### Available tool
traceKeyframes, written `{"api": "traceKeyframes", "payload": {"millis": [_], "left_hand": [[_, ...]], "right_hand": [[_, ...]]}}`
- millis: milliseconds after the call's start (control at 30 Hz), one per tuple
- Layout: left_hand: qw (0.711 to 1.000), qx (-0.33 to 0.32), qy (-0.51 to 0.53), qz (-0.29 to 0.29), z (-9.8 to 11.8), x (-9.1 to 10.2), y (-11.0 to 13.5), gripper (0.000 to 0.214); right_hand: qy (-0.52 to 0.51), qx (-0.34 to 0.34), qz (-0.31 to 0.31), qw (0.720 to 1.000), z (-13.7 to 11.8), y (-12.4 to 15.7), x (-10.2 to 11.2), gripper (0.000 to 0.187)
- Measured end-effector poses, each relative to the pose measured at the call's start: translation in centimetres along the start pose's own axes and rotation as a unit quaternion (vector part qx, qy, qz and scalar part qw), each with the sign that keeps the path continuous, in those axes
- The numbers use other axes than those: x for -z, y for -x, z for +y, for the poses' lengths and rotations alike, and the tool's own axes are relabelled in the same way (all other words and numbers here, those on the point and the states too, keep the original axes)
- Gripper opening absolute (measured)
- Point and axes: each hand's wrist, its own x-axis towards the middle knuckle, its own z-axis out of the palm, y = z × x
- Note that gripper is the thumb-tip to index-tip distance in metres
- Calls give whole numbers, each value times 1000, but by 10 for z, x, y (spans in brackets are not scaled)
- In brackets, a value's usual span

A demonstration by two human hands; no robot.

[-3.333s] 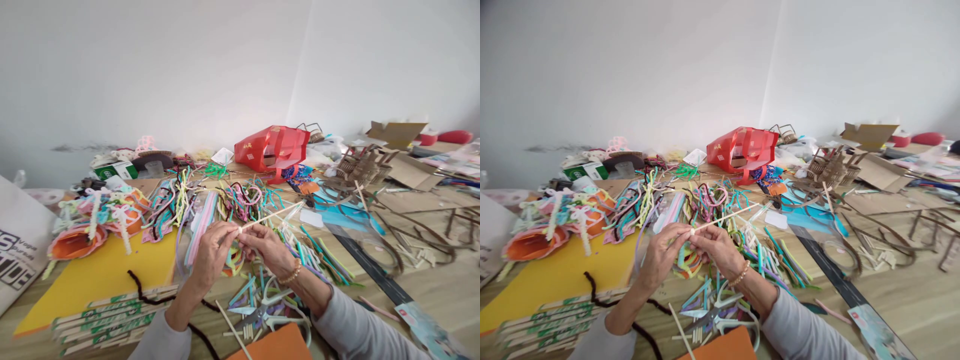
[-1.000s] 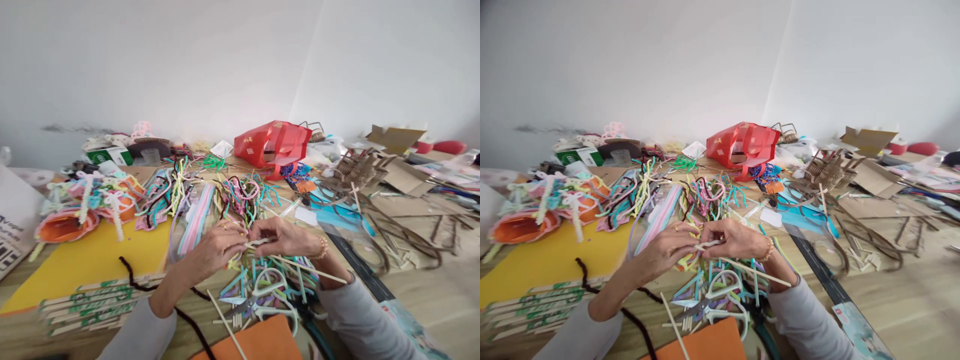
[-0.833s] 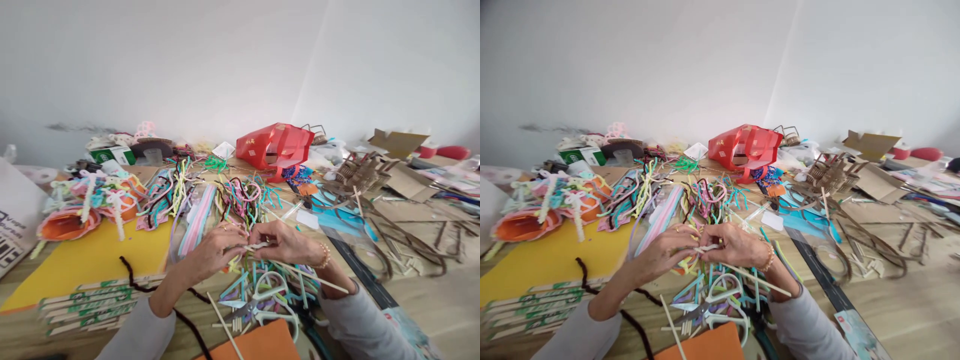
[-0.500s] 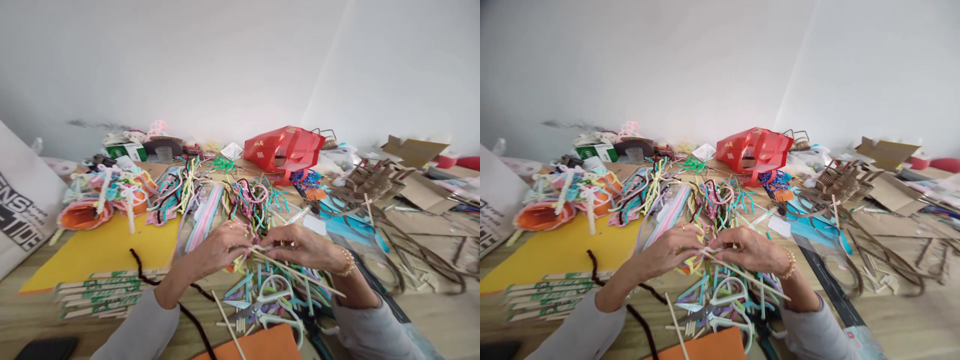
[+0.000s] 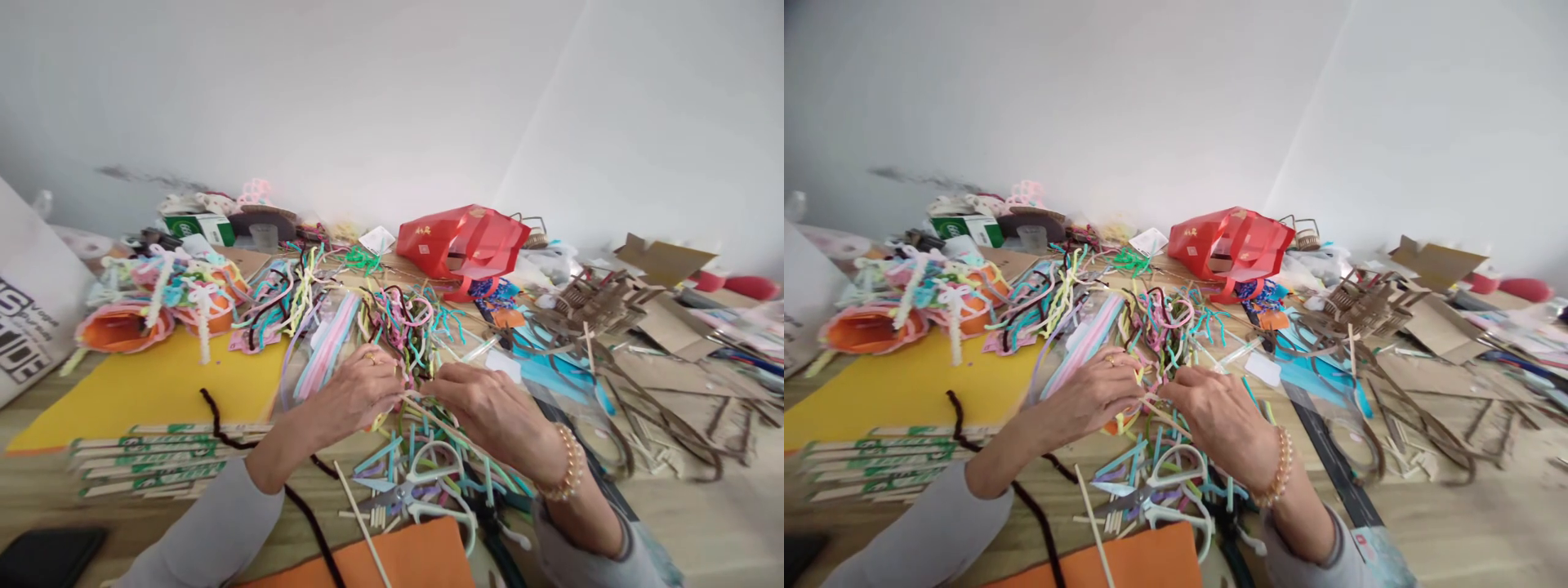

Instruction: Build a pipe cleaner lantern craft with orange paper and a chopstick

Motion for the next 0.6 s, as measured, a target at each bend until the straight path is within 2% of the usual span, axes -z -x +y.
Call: {"api": "traceKeyframes", "payload": {"millis": [133,300,433,533,600], "left_hand": [[1000,-2,-16,-2,0,-1,0,12],[998,39,-36,27,1,-5,-1,16],[992,95,1,87,1,-7,-2,18],[974,157,60,150,0,-8,-2,19],[960,194,112,169,-2,-7,-3,20]], "right_hand": [[22,-8,-3,1000,-4,0,-1,19],[54,-28,51,997,-17,-8,-13,15],[17,-38,98,994,-26,-17,-24,17],[-24,-31,132,990,-28,-22,-32,16],[-51,-30,156,986,-26,-24,-38,16]]}}
